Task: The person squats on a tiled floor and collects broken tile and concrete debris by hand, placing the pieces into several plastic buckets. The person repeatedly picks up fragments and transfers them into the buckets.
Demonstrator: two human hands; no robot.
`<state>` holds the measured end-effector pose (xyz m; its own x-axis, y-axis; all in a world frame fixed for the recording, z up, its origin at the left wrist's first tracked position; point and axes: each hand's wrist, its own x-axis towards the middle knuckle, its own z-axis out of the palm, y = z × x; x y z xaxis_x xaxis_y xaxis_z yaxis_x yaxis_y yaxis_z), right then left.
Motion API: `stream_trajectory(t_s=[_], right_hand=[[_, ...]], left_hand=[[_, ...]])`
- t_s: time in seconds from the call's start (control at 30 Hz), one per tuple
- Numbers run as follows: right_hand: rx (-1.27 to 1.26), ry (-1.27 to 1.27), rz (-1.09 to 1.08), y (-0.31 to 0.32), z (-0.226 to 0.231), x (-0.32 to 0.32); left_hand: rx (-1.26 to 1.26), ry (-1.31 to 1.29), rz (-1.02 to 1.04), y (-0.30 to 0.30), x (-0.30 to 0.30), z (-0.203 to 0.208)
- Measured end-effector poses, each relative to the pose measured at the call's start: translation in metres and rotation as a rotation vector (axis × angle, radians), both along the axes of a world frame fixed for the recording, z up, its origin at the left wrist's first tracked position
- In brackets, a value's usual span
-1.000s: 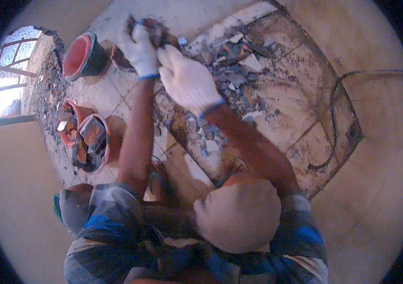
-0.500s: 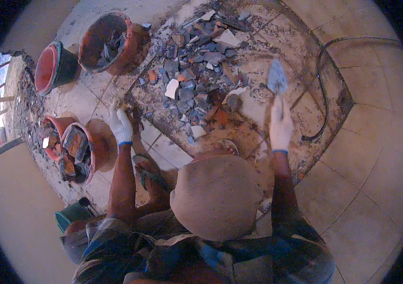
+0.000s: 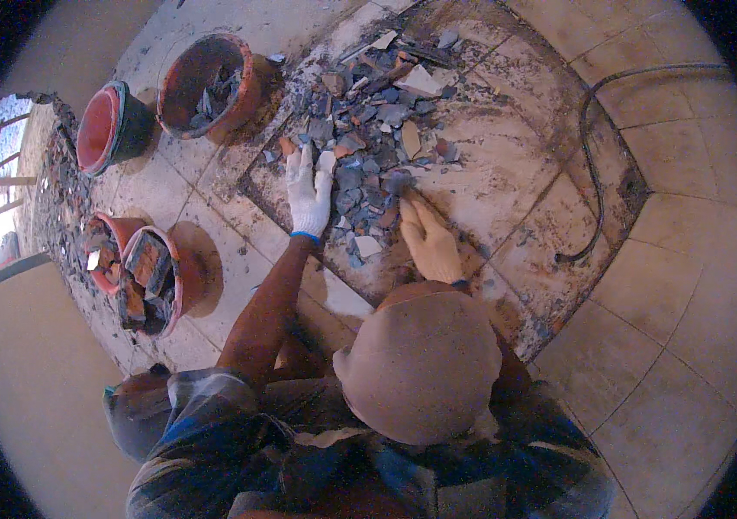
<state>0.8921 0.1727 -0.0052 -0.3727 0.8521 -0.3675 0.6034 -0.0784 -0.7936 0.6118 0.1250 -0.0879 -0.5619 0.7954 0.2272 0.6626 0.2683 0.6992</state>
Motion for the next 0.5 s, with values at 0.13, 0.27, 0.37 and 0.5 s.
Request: stream_trajectory(t_s=[0.13, 0.27, 0.37, 0.5], right_hand=[[-0.026, 0.105, 0.099, 0.008, -0.001, -0.025], [0.027, 0.029, 0.158, 0.005, -0.002, -0.038], [0.080, 0.133, 0.167, 0.000, 0.005, -0.046], [0.027, 0.167, 0.091, 0.003, 0.027, -0.053]], left_hand=[[-0.144, 0.172, 0.024, 0.016, 0.012, 0.016], [-0.179, 0.186, 0.017, 0.033, 0.023, 0.030], [-0.220, 0.165, 0.038, 0.039, 0.028, 0.038], [-0.118, -0.116, 0.115, 0.047, 0.032, 0.046]])
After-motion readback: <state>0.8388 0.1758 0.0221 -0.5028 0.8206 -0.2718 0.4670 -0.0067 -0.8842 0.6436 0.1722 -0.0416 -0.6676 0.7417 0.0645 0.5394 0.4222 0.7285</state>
